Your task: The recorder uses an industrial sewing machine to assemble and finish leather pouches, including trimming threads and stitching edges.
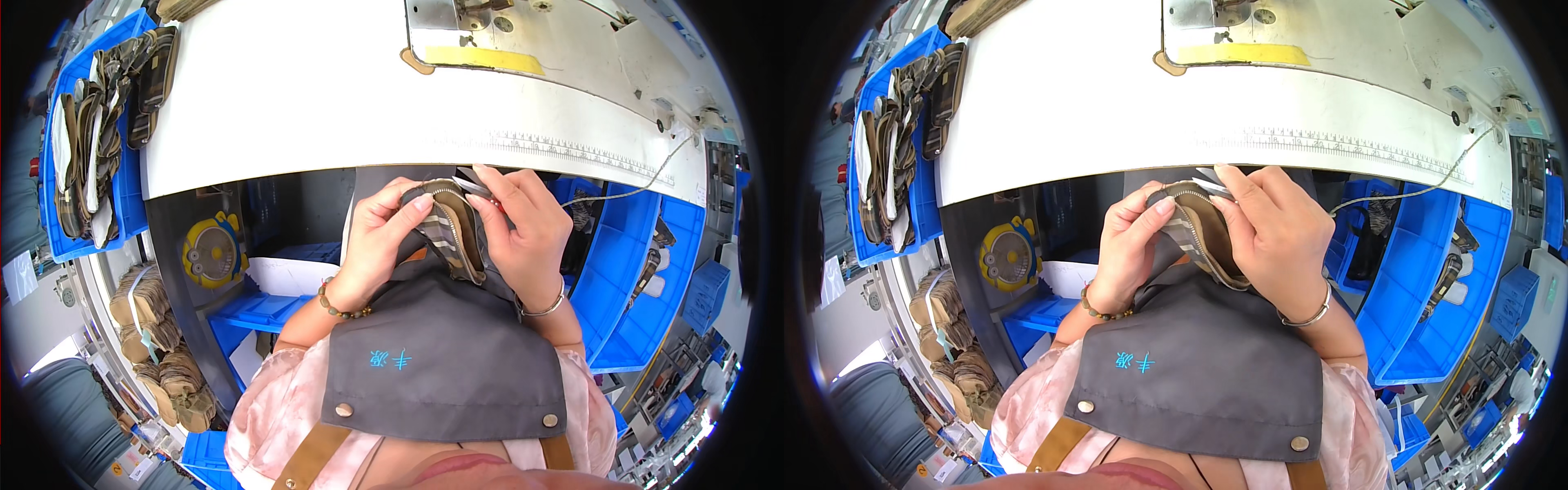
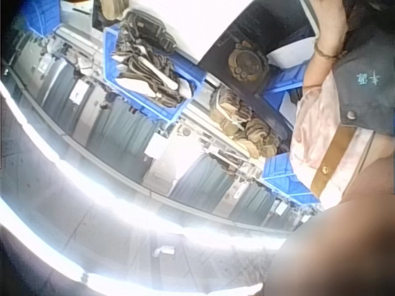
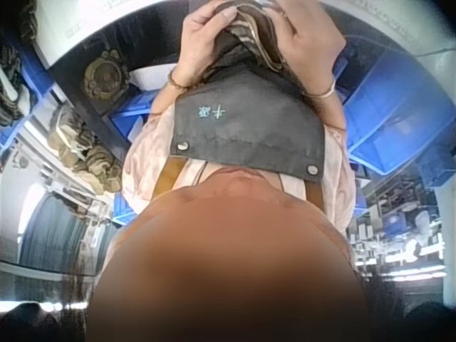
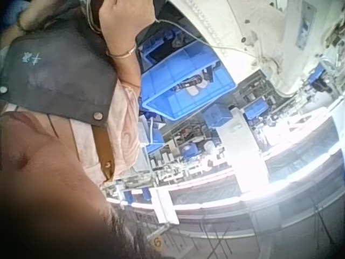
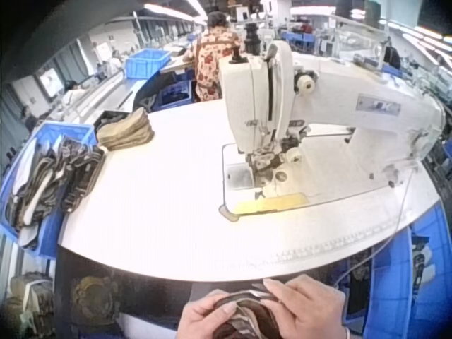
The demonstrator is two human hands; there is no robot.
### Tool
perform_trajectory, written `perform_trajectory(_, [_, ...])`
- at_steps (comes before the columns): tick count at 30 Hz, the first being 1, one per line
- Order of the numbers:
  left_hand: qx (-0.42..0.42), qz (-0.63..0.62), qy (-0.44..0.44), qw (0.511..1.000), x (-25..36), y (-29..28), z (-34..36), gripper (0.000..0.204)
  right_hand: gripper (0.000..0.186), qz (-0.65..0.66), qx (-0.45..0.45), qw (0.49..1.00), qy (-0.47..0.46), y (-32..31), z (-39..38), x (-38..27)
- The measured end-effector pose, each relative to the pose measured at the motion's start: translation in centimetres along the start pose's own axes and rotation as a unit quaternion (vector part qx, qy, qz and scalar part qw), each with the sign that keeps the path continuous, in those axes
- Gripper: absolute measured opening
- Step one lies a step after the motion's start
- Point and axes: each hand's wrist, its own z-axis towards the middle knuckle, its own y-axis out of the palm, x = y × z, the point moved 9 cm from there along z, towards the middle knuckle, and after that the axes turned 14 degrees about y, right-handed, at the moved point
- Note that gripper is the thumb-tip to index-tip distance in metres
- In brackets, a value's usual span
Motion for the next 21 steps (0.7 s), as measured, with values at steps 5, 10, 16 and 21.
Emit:
perform_trajectory(5, [0.002,-0.003,-0.007,1.0,0.14,0.01,-0.14,0.017,0.03,-0.002,-0.021,1.0,-0.002,0.36,-0.41,0.02])
perform_trajectory(10, [-0.023,-0.019,0.002,1.0,-0.1,-0.11,-0.3,0.019,0.027,-0.016,-0.043,0.999,0.0,0.79,-0.72,-0.06])
perform_trajectory(16, [-0.006,-0.002,0.0,1.0,0.06,-0.08,-0.36,0.021,0.026,-0.026,-0.05,0.998,-0.003,1.0,-0.67,-0.1])
perform_trajectory(21, [-0.026,-0.012,0.012,1.0,-0.16,-0.24,-0.21,0.02,0.026,-0.03,-0.044,0.999,-0.001,0.9,-0.62,-0.05])
